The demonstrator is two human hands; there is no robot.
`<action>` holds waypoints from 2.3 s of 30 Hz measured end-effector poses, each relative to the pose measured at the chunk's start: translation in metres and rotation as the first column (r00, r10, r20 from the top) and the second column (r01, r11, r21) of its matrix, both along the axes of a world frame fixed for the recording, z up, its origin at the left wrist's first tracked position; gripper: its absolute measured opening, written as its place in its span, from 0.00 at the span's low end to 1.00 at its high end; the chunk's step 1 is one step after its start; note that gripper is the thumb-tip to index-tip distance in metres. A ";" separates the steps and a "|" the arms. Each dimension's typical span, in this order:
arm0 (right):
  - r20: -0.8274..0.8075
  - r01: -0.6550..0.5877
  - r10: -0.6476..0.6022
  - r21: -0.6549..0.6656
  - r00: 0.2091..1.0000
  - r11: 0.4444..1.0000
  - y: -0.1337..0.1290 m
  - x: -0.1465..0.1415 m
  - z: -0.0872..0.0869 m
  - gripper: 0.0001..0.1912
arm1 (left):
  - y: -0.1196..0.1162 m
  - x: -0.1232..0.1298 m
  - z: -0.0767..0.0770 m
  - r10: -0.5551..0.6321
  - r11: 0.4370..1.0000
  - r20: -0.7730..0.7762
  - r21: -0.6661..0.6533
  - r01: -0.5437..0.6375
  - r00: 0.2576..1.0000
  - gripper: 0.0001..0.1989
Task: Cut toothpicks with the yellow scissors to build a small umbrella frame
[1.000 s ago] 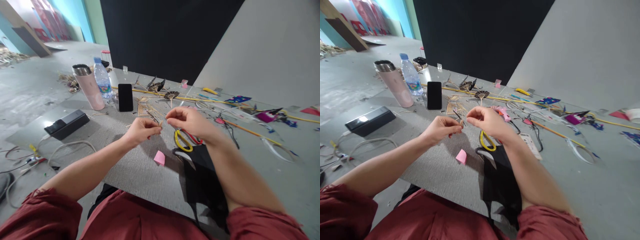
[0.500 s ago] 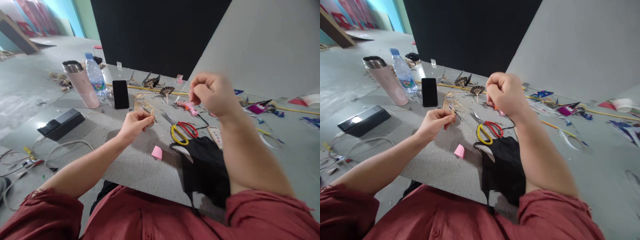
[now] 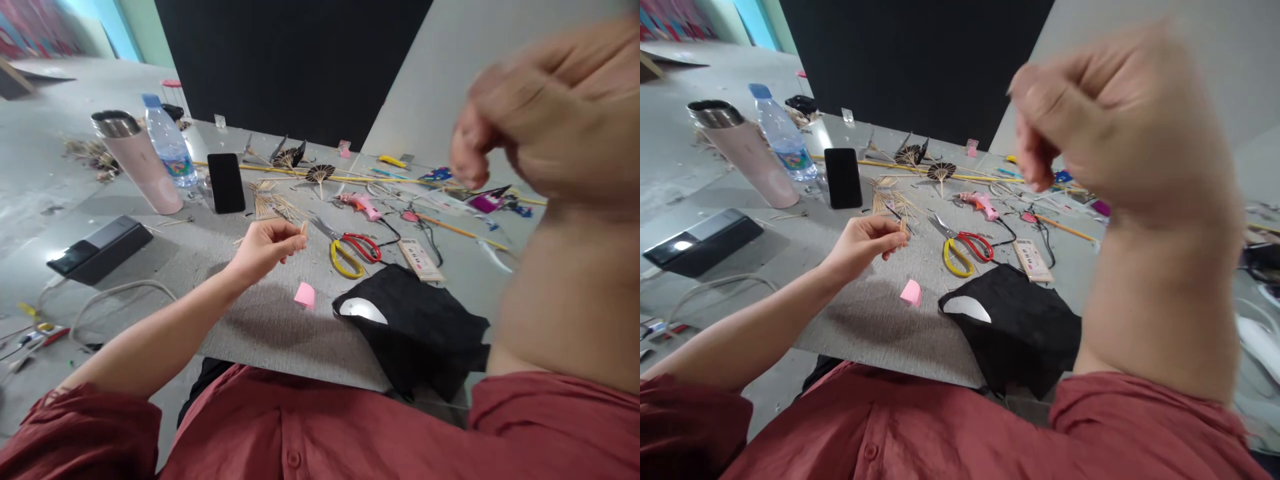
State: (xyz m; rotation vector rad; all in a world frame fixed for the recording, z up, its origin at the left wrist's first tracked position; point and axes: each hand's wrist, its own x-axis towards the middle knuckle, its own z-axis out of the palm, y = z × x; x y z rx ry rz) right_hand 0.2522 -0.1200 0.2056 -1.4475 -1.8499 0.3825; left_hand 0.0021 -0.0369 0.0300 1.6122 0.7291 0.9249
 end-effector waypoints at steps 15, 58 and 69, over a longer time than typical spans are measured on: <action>0.648 0.428 -0.110 -0.358 0.754 0.830 -0.107 0.028 -0.188 0.12 | -0.001 0.000 0.001 -0.017 1.000 0.037 0.001 0.017 0.999 0.06; -0.487 -0.077 -0.185 -0.468 0.854 0.880 -0.010 0.029 -0.160 0.34 | -0.002 0.012 -0.018 -0.202 0.926 -0.024 -0.332 0.182 0.979 0.08; -0.227 -0.110 -0.022 -0.551 0.974 0.827 -0.034 -0.002 -0.172 0.30 | -0.001 0.010 -0.013 -0.138 0.919 0.005 -0.371 0.130 0.990 0.06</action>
